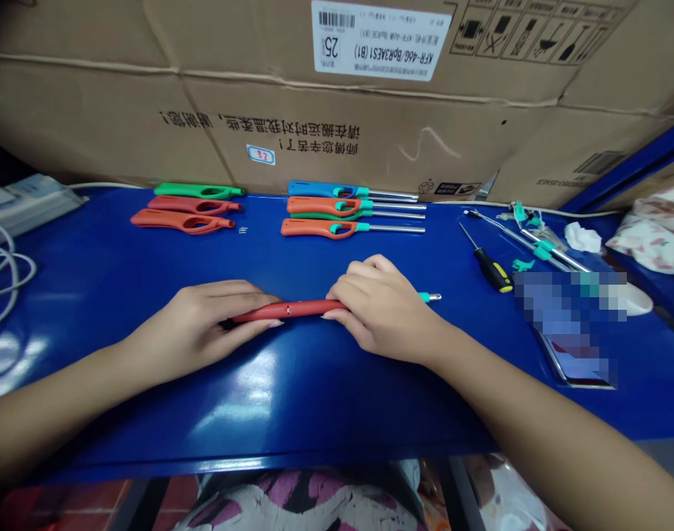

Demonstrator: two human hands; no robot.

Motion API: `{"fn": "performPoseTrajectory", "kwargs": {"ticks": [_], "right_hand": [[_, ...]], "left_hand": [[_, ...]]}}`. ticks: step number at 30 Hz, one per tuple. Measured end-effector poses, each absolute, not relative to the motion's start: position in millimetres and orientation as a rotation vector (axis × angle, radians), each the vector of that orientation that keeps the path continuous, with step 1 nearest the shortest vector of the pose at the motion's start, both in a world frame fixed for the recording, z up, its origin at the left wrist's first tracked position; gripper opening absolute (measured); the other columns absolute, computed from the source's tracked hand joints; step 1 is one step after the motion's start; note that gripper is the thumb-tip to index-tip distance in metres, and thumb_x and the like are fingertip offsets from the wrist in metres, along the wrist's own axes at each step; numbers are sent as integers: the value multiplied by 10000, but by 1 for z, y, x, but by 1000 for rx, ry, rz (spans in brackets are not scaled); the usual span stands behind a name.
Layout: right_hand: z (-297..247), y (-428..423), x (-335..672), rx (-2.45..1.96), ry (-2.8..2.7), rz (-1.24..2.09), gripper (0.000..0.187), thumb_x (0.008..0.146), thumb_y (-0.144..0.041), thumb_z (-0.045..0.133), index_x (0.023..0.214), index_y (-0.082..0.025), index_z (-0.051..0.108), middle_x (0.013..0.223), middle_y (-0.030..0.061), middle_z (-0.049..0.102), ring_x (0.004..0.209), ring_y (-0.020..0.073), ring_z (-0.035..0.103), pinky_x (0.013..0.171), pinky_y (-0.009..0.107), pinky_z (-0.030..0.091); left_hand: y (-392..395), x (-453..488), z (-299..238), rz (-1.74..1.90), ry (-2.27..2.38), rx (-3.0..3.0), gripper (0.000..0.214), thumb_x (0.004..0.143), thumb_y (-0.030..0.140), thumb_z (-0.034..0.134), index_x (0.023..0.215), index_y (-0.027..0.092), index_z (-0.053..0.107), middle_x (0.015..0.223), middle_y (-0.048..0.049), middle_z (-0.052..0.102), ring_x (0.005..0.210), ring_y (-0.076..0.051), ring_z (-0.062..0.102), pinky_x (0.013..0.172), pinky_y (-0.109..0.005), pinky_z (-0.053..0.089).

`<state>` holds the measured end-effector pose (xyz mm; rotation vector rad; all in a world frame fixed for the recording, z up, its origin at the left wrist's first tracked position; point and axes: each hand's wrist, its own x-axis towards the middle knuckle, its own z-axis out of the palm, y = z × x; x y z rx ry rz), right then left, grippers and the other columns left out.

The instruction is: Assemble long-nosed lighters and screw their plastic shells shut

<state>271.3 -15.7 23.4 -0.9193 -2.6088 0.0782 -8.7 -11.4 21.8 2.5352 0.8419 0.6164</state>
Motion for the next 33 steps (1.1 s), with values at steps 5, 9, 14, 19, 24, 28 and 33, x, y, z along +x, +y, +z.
{"fn": "performPoseTrajectory", "kwargs": {"ticks": [5, 9, 14, 19, 24, 28, 33], "right_hand": [[23, -17, 270, -892, -2614, 36, 228, 1018, -283, 518, 933, -127, 661, 839, 57, 685, 801, 203, 574, 846, 390, 373], [24, -15, 270, -905, -2571, 81, 187, 1001, -302, 571, 934, -151, 658, 844, 41, 699, 804, 193, 592, 880, 396, 374], [25, -9, 278, -997, -2407, 125, 117, 953, -307, 659, 972, -193, 673, 866, 26, 714, 829, 193, 607, 875, 385, 385], [25, -5, 281, -1067, -2359, 123, 99, 959, -256, 643, 1039, -206, 672, 911, 29, 727, 857, 199, 615, 878, 378, 394], [24, -8, 278, -1078, -2429, 27, 264, 984, -340, 606, 1199, -189, 631, 1103, 81, 725, 1001, 237, 623, 981, 427, 356], [23, -11, 275, -957, -2558, -115, 447, 969, -459, 616, 1325, -190, 592, 1181, 94, 710, 1054, 256, 611, 1032, 453, 321], [25, -14, 273, -911, -2562, -52, 313, 1040, -351, 502, 1221, -146, 655, 1022, 75, 742, 933, 221, 611, 943, 413, 358]], "left_hand": [[-14, -9, 22, 619, 828, 2533, 236, 997, 301, 605, 1154, 162, 714, 968, -35, 731, 865, -154, 661, 789, -262, 513], [-11, -10, 21, 642, 838, 2561, 226, 996, 300, 604, 1130, 157, 716, 971, -41, 734, 878, -162, 670, 793, -258, 513], [-7, -10, 18, 778, 994, 2539, 250, 988, 331, 617, 1162, 165, 686, 1109, -44, 737, 972, -154, 693, 877, -226, 500], [-6, -11, 21, 818, 1119, 2371, 218, 1000, 358, 581, 1062, 177, 686, 912, 3, 725, 763, -110, 662, 693, -190, 480], [-8, -7, 26, 746, 1151, 1896, 307, 972, 455, 591, 922, 165, 675, 718, 16, 668, 604, -98, 589, 582, -191, 459], [-7, 1, 25, 619, 1032, 1364, 385, 955, 493, 585, 823, 135, 632, 681, -20, 672, 500, -90, 536, 498, -202, 456], [-11, 0, 24, 661, 971, 1548, 438, 979, 477, 557, 1267, 157, 636, 845, -55, 738, 629, -134, 632, 616, -258, 539]]}}
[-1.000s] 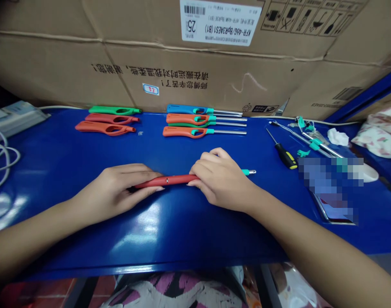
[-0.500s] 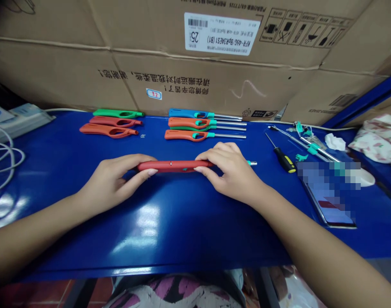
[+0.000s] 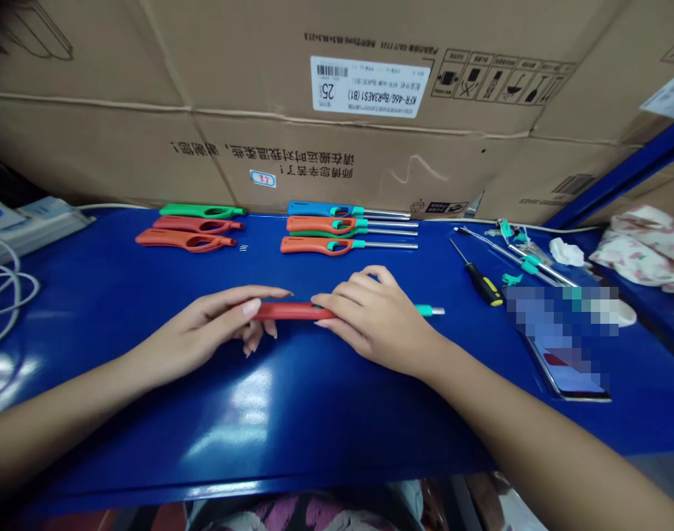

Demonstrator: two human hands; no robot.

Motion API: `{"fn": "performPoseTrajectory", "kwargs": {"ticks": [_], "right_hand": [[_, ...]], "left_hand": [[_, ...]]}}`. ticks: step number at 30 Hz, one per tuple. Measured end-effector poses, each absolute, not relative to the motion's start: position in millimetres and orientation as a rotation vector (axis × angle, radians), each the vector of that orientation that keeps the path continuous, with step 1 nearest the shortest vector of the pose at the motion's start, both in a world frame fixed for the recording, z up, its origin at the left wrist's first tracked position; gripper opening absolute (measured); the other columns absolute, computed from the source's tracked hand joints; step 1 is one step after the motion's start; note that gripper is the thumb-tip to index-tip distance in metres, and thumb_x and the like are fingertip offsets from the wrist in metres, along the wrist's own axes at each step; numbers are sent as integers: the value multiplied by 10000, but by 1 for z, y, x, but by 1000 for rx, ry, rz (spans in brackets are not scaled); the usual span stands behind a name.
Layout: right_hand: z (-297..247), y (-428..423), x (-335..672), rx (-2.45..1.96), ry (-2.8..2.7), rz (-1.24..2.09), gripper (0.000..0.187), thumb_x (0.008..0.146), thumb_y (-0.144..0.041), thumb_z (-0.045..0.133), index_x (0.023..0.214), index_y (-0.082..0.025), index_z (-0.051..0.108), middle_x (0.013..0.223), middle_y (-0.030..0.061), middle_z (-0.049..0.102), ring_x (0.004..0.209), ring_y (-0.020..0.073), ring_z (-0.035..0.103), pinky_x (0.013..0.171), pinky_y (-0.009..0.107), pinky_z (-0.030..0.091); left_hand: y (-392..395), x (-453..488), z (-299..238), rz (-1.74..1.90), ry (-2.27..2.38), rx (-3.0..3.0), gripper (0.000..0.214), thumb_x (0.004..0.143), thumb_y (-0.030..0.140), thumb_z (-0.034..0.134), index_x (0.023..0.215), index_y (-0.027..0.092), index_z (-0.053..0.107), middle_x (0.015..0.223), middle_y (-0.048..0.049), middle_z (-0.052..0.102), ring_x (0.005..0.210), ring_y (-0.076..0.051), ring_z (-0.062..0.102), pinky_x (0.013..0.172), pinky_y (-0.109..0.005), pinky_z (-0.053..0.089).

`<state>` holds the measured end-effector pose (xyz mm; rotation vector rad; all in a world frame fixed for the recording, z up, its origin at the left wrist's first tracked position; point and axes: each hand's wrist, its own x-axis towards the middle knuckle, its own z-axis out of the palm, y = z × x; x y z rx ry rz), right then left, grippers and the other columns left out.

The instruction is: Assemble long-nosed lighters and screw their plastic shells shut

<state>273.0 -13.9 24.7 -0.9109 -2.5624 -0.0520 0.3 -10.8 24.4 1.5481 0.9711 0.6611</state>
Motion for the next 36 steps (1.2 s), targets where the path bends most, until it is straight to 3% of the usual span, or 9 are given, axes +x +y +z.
{"fn": "performPoseTrajectory", "kwargs": {"ticks": [5, 9, 15, 20, 29, 36], "right_hand": [[27, -20, 270, -799, -2581, 137, 239, 1032, -326, 533, 1152, -173, 672, 978, 44, 743, 896, 186, 607, 999, 420, 327], [26, -27, 263, -787, -2524, 379, 171, 1009, -322, 579, 1064, -188, 669, 932, 30, 715, 881, 164, 609, 1021, 402, 344], [26, -28, 260, -843, -2445, 414, 133, 983, -331, 623, 971, -212, 682, 860, 6, 700, 844, 158, 608, 992, 387, 364], [27, -14, 272, -1006, -2490, 239, 102, 955, -315, 666, 989, -219, 664, 958, 4, 732, 919, 175, 641, 1055, 421, 300], [24, -9, 280, -1018, -2529, -106, 108, 976, -246, 591, 921, -185, 662, 839, 17, 708, 844, 191, 641, 1071, 457, 315], [24, -10, 275, -984, -2559, -100, 133, 985, -274, 596, 933, -180, 675, 843, 24, 722, 826, 186, 641, 1089, 470, 315]], "left_hand": [[-18, -6, 19, 767, 791, 2353, 215, 935, 281, 691, 1126, 187, 725, 958, -28, 744, 787, -120, 664, 734, -211, 513], [-22, -6, 16, 817, 652, 2520, 216, 945, 245, 680, 1136, 144, 689, 927, -49, 727, 773, -130, 664, 723, -218, 523], [-23, -6, 18, 877, 629, 2633, 242, 941, 214, 677, 1162, 116, 672, 862, -64, 706, 715, -139, 634, 683, -245, 522], [-9, -13, 21, 913, 720, 2726, 240, 952, 234, 659, 1163, 122, 677, 867, -69, 698, 743, -154, 638, 697, -264, 524], [-3, -18, 24, 936, 784, 2768, 190, 949, 224, 664, 1106, 119, 670, 930, -74, 711, 805, -157, 653, 755, -255, 523], [3, -16, 15, 734, 761, 2674, 264, 979, 248, 609, 1223, 154, 650, 1103, -90, 692, 974, -174, 667, 886, -267, 527]]}}
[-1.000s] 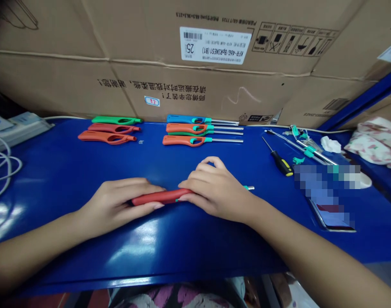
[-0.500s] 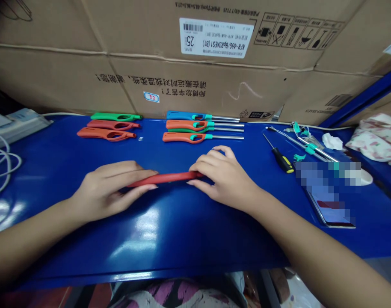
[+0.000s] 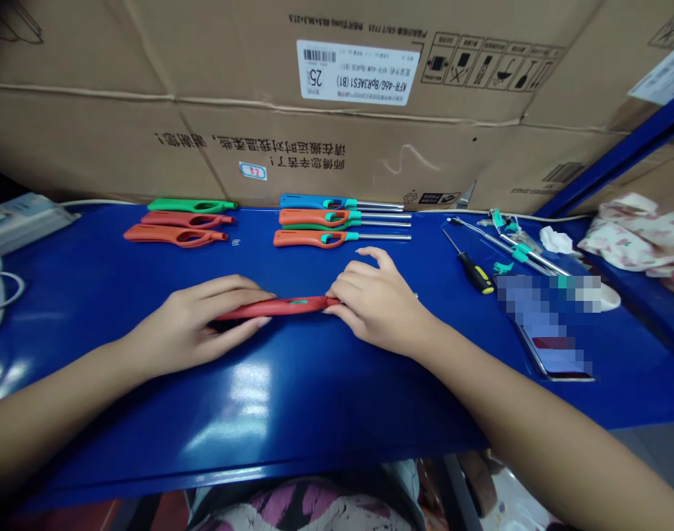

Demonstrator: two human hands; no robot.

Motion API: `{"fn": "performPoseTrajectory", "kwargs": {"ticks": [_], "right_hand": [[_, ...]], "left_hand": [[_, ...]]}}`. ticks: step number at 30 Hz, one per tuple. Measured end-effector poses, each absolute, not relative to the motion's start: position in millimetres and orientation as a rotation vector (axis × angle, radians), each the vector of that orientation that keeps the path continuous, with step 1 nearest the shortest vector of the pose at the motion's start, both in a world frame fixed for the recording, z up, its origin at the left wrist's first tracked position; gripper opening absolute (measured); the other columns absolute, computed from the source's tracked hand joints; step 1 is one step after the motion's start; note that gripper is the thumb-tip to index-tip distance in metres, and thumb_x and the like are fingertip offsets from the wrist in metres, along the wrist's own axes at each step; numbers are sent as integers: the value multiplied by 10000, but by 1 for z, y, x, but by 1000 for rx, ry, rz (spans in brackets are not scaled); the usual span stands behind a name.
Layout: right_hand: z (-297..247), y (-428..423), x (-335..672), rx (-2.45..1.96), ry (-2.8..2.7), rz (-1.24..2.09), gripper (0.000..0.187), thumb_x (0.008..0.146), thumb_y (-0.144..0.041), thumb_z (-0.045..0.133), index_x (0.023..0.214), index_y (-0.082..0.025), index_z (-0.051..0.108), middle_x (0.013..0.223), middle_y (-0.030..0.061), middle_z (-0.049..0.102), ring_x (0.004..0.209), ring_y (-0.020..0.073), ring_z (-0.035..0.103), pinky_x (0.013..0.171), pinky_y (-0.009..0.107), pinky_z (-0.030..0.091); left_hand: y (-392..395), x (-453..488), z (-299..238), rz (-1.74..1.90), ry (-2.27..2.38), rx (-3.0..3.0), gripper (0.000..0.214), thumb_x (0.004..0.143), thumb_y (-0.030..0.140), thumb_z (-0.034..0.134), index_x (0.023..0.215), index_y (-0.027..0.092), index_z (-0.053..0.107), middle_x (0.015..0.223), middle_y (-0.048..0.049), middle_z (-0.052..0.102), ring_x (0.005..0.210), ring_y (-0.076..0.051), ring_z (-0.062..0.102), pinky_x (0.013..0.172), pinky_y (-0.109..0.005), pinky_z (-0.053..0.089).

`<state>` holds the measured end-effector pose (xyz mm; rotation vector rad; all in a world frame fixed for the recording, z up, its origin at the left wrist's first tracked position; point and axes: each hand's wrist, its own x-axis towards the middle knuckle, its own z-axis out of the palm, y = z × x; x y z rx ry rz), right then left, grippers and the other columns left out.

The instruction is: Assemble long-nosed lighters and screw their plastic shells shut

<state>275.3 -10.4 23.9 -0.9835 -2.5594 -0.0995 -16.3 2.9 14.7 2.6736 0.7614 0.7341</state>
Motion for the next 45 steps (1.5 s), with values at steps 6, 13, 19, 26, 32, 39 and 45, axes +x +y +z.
{"fn": "performPoseTrajectory", "kwargs": {"ticks": [6, 13, 19, 26, 32, 39, 45], "right_hand": [[24, -7, 280, -1088, -2619, -126, 166, 970, -321, 628, 1079, -202, 665, 1016, 53, 739, 990, 235, 636, 1095, 495, 297], [26, 6, 301, -1408, -2486, -321, 158, 908, -267, 669, 1036, -173, 660, 1028, 88, 719, 1021, 300, 631, 1039, 517, 351], [24, 8, 309, -1481, -2449, -390, 94, 888, -224, 647, 948, -172, 696, 965, 99, 742, 975, 302, 635, 986, 502, 367], [24, 14, 313, -1350, -2560, -248, 102, 942, -230, 619, 915, -199, 712, 901, 50, 756, 919, 243, 652, 1000, 467, 348], [23, 5, 295, -1056, -2607, -132, 146, 981, -269, 602, 1015, -189, 720, 967, 54, 746, 941, 219, 635, 988, 426, 371], [16, -7, 277, -814, -2622, -21, 241, 1030, -291, 508, 1031, -142, 698, 961, 85, 723, 879, 204, 608, 840, 366, 451], [14, -8, 280, -777, -2569, -14, 216, 1016, -265, 530, 1027, -126, 694, 937, 102, 709, 814, 195, 579, 728, 323, 471]], "left_hand": [[9, -17, 10, 526, 819, 2659, 318, 1037, 323, 487, 1283, 176, 624, 1110, -101, 697, 984, -203, 671, 873, -308, 538], [16, -24, 12, 548, 980, 2663, 319, 1030, 364, 480, 1191, 145, 646, 1065, -100, 686, 932, -211, 671, 822, -305, 528], [16, -23, 11, 570, 1008, 2665, 324, 1026, 367, 471, 1196, 156, 648, 1080, -101, 692, 942, -209, 678, 819, -294, 529], [15, -24, 11, 550, 1018, 2668, 304, 1025, 359, 477, 1185, 164, 646, 1085, -96, 693, 951, -213, 673, 819, -304, 524], [6, -21, 16, 505, 950, 2593, 265, 1019, 348, 513, 1153, 171, 658, 992, -64, 678, 880, -187, 647, 785, -284, 494], [-8, -7, 22, 527, 909, 2274, 264, 988, 351, 561, 841, 163, 674, 710, -3, 610, 619, -118, 523, 586, -230, 412], [-7, -6, 24, 398, 926, 1671, 425, 958, 488, 586, 721, 139, 640, 507, 49, 422, 443, -65, 350, 405, -178, 244]]}}
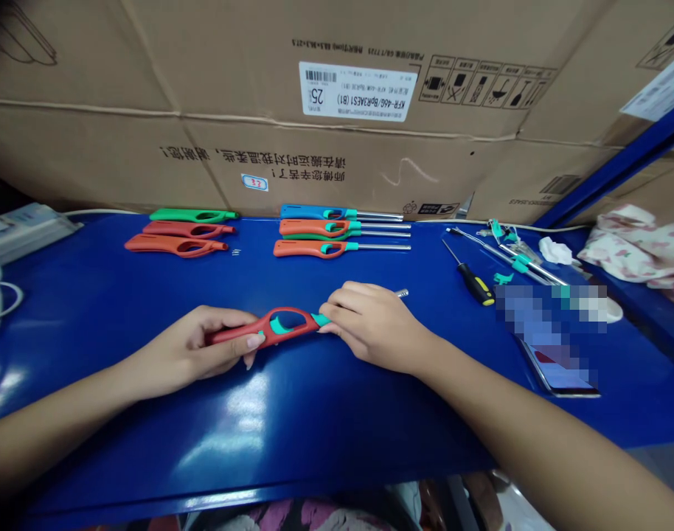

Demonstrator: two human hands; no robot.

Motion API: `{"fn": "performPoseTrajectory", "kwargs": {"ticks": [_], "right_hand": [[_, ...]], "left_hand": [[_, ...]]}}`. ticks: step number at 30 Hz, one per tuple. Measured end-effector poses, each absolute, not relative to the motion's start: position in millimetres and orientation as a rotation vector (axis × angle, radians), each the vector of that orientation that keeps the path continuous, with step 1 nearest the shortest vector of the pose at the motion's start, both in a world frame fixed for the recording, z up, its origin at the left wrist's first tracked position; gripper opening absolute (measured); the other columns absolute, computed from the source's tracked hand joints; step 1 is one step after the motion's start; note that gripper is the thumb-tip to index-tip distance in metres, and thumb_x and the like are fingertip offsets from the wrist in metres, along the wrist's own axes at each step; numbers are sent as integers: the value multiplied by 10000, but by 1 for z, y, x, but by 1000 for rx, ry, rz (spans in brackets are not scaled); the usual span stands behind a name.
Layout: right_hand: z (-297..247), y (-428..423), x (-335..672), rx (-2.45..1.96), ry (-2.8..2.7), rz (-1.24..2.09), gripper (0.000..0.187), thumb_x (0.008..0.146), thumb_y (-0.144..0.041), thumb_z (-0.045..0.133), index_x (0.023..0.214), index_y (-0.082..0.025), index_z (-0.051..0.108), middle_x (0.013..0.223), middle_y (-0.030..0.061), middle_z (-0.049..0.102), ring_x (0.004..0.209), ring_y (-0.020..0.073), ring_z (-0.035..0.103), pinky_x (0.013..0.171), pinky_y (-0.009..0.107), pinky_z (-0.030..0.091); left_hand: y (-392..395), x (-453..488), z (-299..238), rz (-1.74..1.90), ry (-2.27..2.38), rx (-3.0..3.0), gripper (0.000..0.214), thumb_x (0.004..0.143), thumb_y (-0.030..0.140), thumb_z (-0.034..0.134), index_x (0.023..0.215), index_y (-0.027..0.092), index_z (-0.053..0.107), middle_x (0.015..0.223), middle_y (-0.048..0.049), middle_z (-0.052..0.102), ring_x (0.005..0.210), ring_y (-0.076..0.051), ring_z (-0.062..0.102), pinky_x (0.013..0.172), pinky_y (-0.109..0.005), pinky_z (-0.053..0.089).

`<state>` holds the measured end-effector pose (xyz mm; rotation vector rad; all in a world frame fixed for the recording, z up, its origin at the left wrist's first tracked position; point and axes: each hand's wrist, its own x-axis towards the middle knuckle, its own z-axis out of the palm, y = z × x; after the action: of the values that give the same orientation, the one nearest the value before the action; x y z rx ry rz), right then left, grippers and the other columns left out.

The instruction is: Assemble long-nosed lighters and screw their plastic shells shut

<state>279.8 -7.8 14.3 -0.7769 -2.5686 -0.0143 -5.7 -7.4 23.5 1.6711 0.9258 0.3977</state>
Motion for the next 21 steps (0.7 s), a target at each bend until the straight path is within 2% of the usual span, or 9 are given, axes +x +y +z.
{"fn": "performPoseTrajectory", "kwargs": {"ticks": [3, 8, 15, 21], "right_hand": [[14, -10, 279, -732, -2559, 20, 210, 1008, -234, 536, 1021, -98, 695, 923, 118, 701, 803, 196, 571, 718, 318, 484], [14, -14, 278, -689, -2563, 2, 199, 999, -198, 536, 998, -75, 693, 897, 131, 698, 789, 201, 572, 723, 323, 500], [15, -16, 276, -682, -2623, -10, 239, 1011, -195, 496, 969, -66, 693, 855, 126, 689, 741, 202, 554, 676, 329, 492], [10, -17, 277, -699, -2602, -70, 221, 1008, -204, 513, 993, -73, 690, 903, 125, 712, 765, 200, 605, 687, 318, 503]], "left_hand": [[-5, -8, 21, 291, 903, 1455, 469, 944, 551, 589, 744, 130, 641, 452, 72, 347, 388, -48, 273, 370, -171, 171], [-6, -7, 20, 267, 878, 1369, 490, 927, 571, 608, 733, 122, 641, 432, 69, 356, 374, -38, 262, 366, -160, 158], [-13, -4, 22, 348, 925, 1564, 338, 919, 446, 642, 799, 132, 675, 623, 10, 590, 503, -58, 409, 453, -153, 311], [-12, -5, 17, 351, 948, 1705, 332, 929, 438, 600, 786, 141, 642, 656, 1, 607, 586, -109, 510, 535, -202, 394]]}}
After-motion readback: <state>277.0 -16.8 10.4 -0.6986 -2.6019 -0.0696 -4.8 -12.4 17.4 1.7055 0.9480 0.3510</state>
